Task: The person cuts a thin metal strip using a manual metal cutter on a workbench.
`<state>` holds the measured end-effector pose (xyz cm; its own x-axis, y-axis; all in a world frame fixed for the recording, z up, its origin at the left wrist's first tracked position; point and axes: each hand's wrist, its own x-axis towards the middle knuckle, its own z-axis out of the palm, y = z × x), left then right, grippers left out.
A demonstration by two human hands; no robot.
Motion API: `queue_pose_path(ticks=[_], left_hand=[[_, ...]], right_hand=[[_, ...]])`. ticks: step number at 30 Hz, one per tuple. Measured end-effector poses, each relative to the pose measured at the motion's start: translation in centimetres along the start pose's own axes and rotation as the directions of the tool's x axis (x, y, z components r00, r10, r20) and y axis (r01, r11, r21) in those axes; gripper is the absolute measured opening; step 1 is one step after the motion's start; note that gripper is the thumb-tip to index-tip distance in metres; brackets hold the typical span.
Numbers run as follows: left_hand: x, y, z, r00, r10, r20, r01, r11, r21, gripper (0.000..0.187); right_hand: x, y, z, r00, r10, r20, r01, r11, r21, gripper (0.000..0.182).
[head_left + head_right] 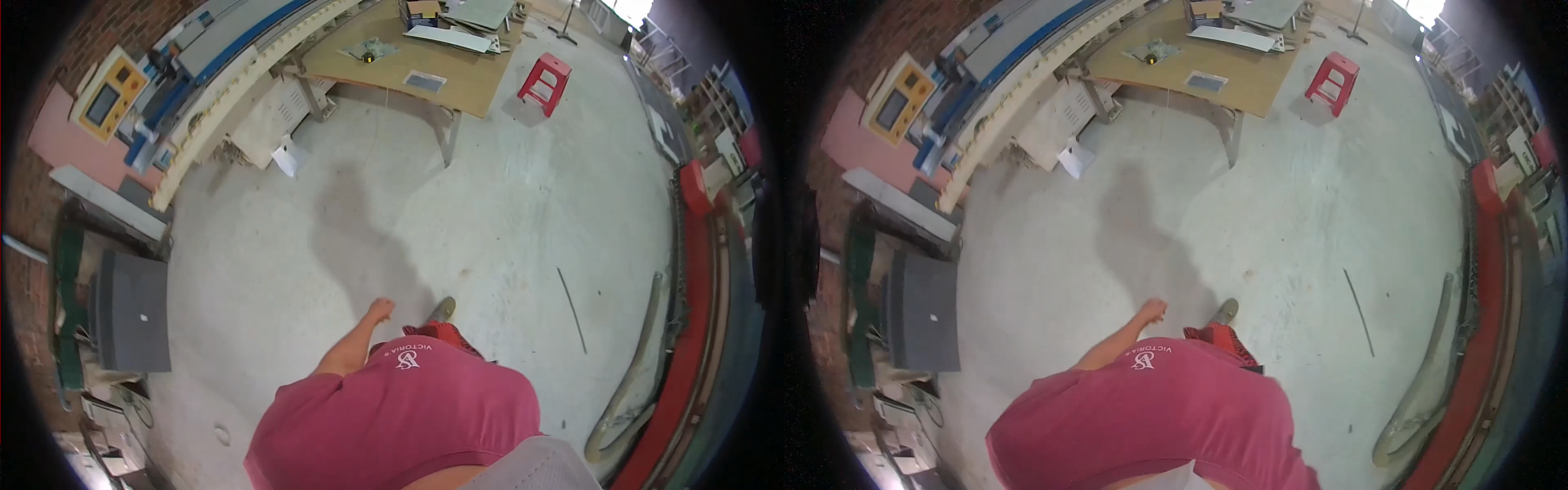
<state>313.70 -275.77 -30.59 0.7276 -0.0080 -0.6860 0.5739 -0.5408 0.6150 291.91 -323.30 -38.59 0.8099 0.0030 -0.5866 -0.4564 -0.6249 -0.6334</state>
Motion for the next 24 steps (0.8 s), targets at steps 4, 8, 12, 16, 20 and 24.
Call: queue_pose_path(ticks=[4,8,12,16,20,24], left_hand=[[1.5,2.8,-1.1,0.993,0.034,0.113,-0.056,0.978,0.202,0.041],[8.9,2.0,-0.2,0.985,0.001,0.171,-0.065,0.928,0.366,0.046],[16.1,9.9,0.8,0.984,-0.058,0.17,0.006,0.956,0.293,0.044],[26.5,21.1,1.9,0.945,-0.209,0.252,0.157,0.965,0.211,0.025],[37.0,33.9,-1.2,0.988,0.028,0.154,-0.085,0.923,0.376,0.028],[47.4,46.6,-5.1,0.996,0.081,-0.028,-0.077,0.987,0.139,0.037]], right_hand=[[12.6,-1.4,-10.4,0.975,-0.224,-0.004,0.22,0.96,-0.175,0.029],[22.1,-15.7,-23.9,0.976,0.195,-0.096,-0.148,0.92,0.363,0.047],[31.9,-21.9,-31.4,0.984,0.134,-0.12,-0.077,0.915,0.395,0.047],[41.0,-18.4,-34.5,0.991,0.121,-0.059,-0.104,0.966,0.235,0.047],[38.4,-23.7,-39.5,0.966,0.258,0.027,-0.246,0.877,0.412,0.046],[41.7,-23.7,-45.3,0.922,0.383,-0.06,-0.307,0.816,0.49,0.045]])
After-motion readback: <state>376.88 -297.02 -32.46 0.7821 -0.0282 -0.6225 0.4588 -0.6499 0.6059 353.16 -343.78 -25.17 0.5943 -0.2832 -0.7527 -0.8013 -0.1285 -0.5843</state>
